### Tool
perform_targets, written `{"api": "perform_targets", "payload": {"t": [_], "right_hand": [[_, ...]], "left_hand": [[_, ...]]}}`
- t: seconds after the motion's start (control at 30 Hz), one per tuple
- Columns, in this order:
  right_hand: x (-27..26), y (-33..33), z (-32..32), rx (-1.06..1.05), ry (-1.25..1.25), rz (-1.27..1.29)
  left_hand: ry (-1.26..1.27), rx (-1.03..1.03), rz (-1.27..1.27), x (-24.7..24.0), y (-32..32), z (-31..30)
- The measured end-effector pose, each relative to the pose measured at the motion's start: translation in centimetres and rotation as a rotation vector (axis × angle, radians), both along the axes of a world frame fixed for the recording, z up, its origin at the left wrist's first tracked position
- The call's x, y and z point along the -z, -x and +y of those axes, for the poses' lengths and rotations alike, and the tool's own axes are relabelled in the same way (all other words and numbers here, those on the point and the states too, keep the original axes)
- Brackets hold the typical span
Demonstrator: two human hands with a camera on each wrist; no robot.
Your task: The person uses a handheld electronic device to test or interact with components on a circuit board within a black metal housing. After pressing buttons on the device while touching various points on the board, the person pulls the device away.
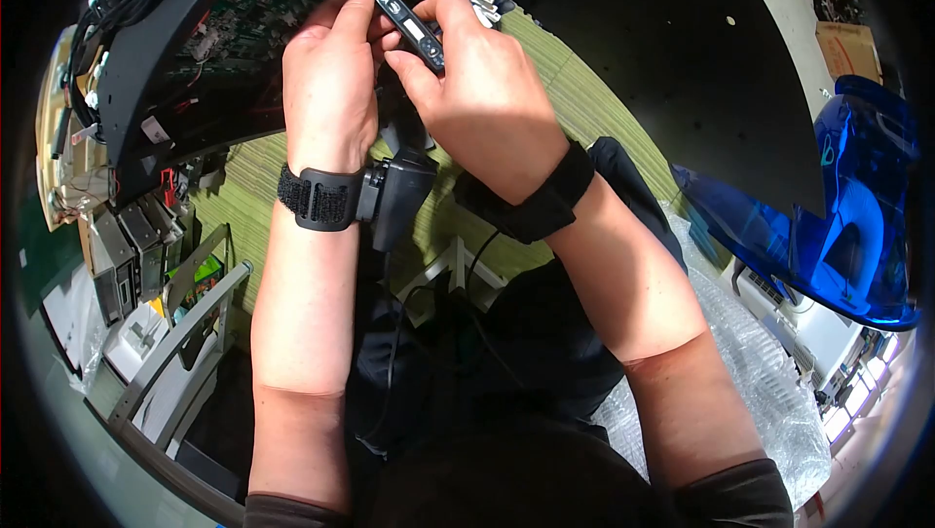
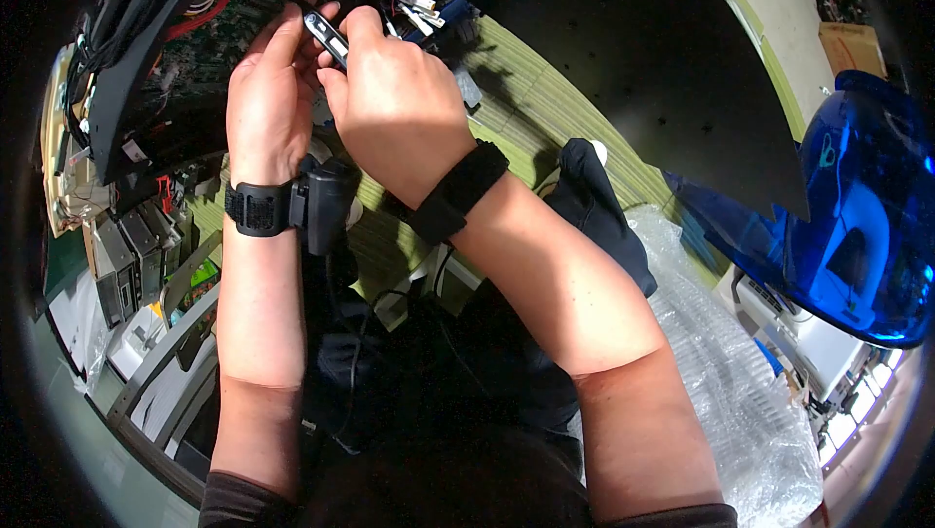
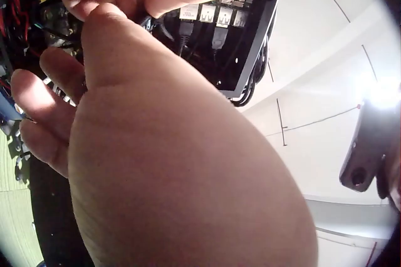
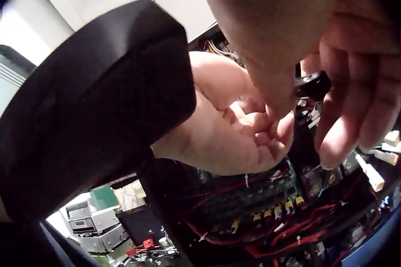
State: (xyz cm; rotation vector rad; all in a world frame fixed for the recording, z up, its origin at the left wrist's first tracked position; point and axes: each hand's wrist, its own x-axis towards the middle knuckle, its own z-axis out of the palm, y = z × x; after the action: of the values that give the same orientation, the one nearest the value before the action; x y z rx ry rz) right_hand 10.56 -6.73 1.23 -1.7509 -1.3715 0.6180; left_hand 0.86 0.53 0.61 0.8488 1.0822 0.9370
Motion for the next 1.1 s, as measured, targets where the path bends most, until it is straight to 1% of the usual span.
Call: {"api": "perform_targets", "payload": {"t": [0.03, 0.1, 0.33, 0.53, 0.7, 0.83, 1.0, 1.1], "right_hand": [[-0.1, 0.0, 0.0, 0.0, -0.003, -0.001], [-0.4, -0.1, 0.0, 0.014, 0.079, 0.031], [-0.9, -0.3, 0.0, 0.022, 0.124, 0.029], [-1.1, -0.3, -0.1, 0.023, 0.114, 0.018], [-1.1, -0.5, -0.2, 0.023, 0.122, 0.01], [-1.0, -0.9, -0.6, 0.021, 0.139, 0.007], [-1.0, -1.6, -1.0, 0.03, 0.123, 0.016], [-1.0, -1.9, -1.2, 0.019, 0.116, 0.031]], "left_hand": [[0.007, -0.001, 0.002, 0.0, 0.0, 0.0], [0.006, 0.002, -0.005, 0.1, 0.0, 0.0], [0.021, -0.015, -0.023, -0.2, -0.1, 0.0], [0.016, -0.015, 0.017, -0.4, -0.2, 0.0], [0.025, -0.01, -0.014, -0.4, -0.1, 0.1], [0.025, -0.01, 0.011, -0.4, -0.1, 0.2], [0.072, -0.014, -0.019, -0.4, -0.4, 0.2], [0.048, -0.003, -0.027, 0.2, -0.5, 0.3]]}}
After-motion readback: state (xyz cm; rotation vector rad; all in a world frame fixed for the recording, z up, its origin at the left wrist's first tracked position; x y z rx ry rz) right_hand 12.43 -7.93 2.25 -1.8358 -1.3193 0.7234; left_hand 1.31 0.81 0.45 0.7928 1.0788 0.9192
